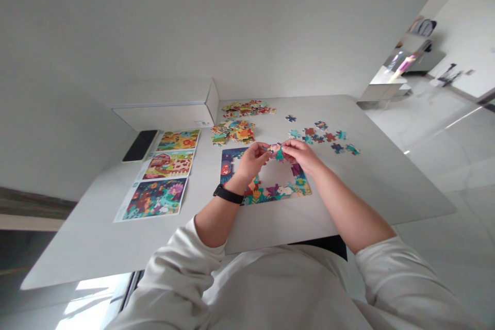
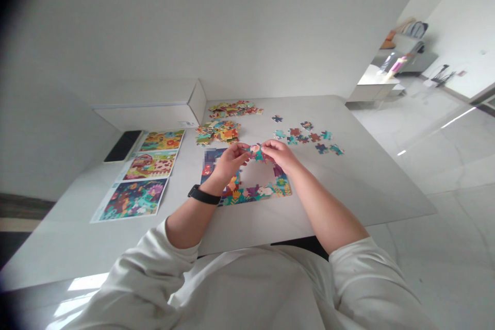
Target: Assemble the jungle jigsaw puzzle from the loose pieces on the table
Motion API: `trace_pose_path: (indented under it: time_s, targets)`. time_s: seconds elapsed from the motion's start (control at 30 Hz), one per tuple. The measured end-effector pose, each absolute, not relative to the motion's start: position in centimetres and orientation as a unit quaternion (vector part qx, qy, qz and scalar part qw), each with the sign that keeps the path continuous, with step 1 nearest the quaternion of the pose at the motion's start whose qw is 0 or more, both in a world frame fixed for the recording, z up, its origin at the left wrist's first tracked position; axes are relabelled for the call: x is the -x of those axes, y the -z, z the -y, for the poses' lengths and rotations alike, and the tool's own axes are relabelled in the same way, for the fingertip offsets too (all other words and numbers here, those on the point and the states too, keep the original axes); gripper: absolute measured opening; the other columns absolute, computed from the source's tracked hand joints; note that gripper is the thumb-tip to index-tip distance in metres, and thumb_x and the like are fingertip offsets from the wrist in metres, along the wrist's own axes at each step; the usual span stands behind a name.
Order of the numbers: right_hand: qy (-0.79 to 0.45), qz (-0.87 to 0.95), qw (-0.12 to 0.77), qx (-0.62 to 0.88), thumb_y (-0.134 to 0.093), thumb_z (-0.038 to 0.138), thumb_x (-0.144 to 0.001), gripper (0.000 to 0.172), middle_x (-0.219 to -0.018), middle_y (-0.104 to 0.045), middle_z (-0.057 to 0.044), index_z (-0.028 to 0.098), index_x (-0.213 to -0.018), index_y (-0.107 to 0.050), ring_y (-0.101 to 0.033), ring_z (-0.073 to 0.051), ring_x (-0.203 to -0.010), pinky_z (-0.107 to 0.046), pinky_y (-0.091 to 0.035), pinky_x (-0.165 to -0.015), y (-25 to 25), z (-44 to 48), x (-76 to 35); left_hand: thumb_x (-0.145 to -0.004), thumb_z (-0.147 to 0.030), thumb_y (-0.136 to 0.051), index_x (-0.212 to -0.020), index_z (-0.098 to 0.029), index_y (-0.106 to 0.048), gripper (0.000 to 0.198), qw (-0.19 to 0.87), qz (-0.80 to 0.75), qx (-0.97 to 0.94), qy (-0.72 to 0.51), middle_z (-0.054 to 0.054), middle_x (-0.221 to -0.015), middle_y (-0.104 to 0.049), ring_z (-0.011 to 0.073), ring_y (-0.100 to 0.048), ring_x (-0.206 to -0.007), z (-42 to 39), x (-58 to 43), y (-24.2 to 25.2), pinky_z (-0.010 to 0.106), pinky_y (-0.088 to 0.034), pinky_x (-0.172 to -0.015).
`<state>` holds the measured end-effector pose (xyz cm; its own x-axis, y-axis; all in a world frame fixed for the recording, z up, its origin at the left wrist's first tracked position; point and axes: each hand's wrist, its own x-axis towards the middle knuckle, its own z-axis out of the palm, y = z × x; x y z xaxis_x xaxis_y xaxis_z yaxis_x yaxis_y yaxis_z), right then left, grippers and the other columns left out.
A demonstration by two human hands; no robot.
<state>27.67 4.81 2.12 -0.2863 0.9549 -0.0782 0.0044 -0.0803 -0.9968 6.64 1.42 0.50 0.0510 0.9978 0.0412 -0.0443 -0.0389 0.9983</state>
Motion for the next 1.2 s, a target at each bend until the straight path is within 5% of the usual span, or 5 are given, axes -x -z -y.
trace_pose_path:
  time_s: [0.37, 0.87, 1.2]
  targets:
    - [-0.592, 0.514, 0.447, 0.431, -0.092, 0.057, -0.066, 0.046, -0.082, -0.071, 0.001, 0.026, -0.088, -0.067, -0.066, -0.019, -0.074, -0.029, -0.051, -0.062, -2.0, -5.0, -27.7, -0.091, -0.051, -0.080, -0.106, -0.021, -0.067, 0.036, 0.534, -0.490, -0.495, -0.479, 0.005, -0.099, -0.075, 0.0153, -0.070, -0.080, -1.2, -6.9, -0.6, 0.025, -0.055, -0.066]
    - [-0.630, 0.531, 0.346, 0.449, -0.091, 0.051, -0.065, 0.045, -0.082, -0.071, 0.003, 0.025, -0.091, -0.065, -0.067, -0.017, -0.077, -0.025, -0.044, -0.065, -1.3, -4.8, -27.4, -0.075, -0.051, -0.092, -0.091, -0.020, -0.062, 0.046, 0.579, -0.467, -0.442, -0.501, 0.001, -0.086, -0.071, 0.0136, -0.068, -0.078, -1.1, -6.6, -0.8, 0.024, -0.055, -0.068]
    - [-0.602, 0.571, 0.322, 0.456, -0.090, 0.059, -0.070, 0.047, -0.088, -0.074, 0.001, 0.024, -0.095, -0.069, -0.066, -0.016, -0.078, -0.024, -0.043, -0.063, -2.3, -4.8, -28.3, -0.079, -0.045, -0.089, -0.102, -0.021, -0.063, 0.042, 0.547, -0.466, -0.478, -0.506, -0.001, -0.083, -0.069, 0.0131, -0.068, -0.075, -1.4, -6.6, -0.3, 0.023, -0.056, -0.066]
